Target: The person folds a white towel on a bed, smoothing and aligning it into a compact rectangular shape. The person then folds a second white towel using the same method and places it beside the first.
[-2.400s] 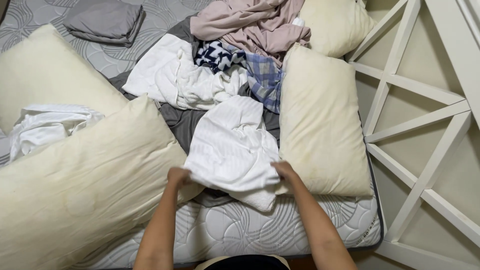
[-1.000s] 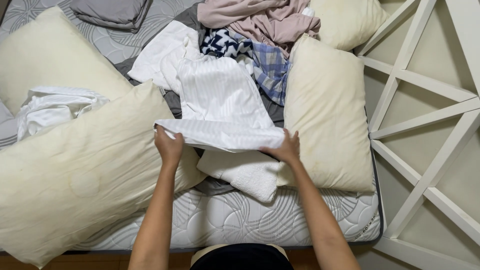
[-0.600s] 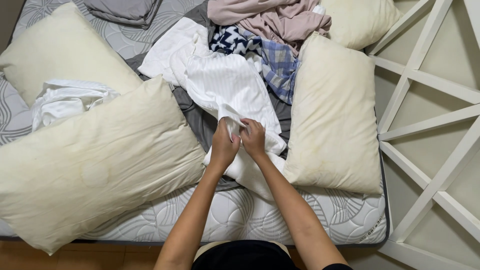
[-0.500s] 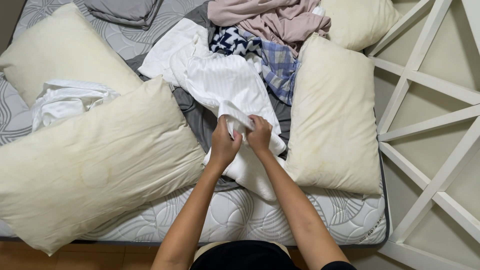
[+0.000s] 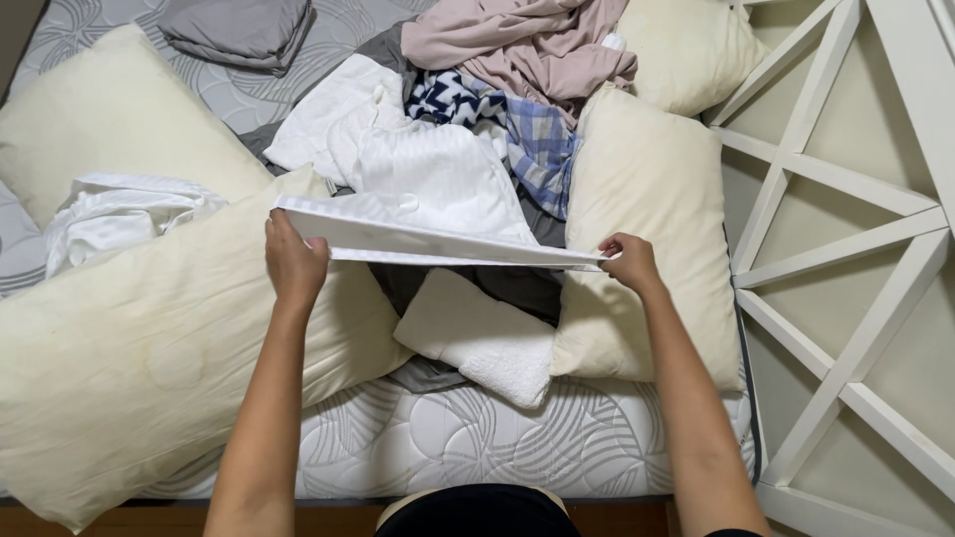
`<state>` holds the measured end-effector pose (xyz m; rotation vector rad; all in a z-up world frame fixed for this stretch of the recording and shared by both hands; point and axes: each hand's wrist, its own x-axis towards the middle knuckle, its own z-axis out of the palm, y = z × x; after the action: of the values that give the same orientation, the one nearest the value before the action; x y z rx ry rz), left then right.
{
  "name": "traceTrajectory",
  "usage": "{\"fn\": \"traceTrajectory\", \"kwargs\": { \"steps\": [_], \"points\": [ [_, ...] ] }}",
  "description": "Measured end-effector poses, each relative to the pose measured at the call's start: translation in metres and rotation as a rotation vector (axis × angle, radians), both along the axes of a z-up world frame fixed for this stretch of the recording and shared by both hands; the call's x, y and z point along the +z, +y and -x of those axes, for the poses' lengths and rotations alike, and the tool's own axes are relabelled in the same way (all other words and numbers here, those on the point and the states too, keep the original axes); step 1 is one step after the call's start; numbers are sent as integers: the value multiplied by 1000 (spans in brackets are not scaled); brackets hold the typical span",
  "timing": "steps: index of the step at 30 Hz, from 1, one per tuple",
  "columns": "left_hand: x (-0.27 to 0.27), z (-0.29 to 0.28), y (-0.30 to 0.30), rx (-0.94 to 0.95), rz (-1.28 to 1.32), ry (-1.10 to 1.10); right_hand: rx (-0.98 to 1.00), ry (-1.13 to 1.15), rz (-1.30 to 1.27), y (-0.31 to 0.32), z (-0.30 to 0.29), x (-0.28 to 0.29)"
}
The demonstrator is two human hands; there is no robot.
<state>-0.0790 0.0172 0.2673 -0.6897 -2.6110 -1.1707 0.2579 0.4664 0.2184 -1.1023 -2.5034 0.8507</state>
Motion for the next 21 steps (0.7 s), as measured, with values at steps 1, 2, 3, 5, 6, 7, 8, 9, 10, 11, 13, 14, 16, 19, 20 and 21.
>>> {"fn": "traceTrajectory", "kwargs": {
  "steps": [1, 2, 3, 5, 6, 7, 8, 9, 10, 11, 13, 14, 16, 19, 20, 21],
  "points": [
    [-1, 0, -3, 50, 108, -83, 82, -46, 36, -6, -7, 18],
    [-1, 2, -5, 103, 214, -164, 169, -90, 70, -9, -12, 37],
    [-8, 7, -7, 104, 211, -164, 170, -90, 67, -14, -14, 34],
    [-25, 15, -14, 123, 235, -193, 433, -75, -324, -26, -22, 27],
    [-36, 22, -18, 119, 235, -193, 430, -77, -325, -36, -25, 23],
    [-47, 29, -21, 131, 233, -200, 465, -12, -334, -46, -29, 19],
    [-57, 38, -23, 144, 228, -204, 501, 57, -348, -53, -30, 15],
    [-66, 47, -24, 143, 224, -200, 499, 60, -353, -48, -30, 7],
    [-77, 55, -31, 155, 239, -227, 432, 212, -16, -47, -30, -3],
    [-87, 64, -38, 167, 254, -254, 356, 358, 321, -46, -28, -13],
    [-109, 60, -40, 141, 227, -232, 262, 491, 669, -38, -32, -30],
    [-118, 61, -41, 115, 194, -203, 160, 623, 1009, -34, -29, -38],
    [-130, 46, -38, 72, 195, -213, 88, 717, 1179, -49, -16, -10],
    [-115, 19, -33, 25, 197, -299, -67, 843, 1340, -57, -1, 17],
    [-106, 8, -31, 23, 199, -375, -144, 878, 1333, -58, 2, 24],
    [-106, 9, -35, 25, 199, -374, -142, 877, 1334, -46, 0, 9]
  ]
}}
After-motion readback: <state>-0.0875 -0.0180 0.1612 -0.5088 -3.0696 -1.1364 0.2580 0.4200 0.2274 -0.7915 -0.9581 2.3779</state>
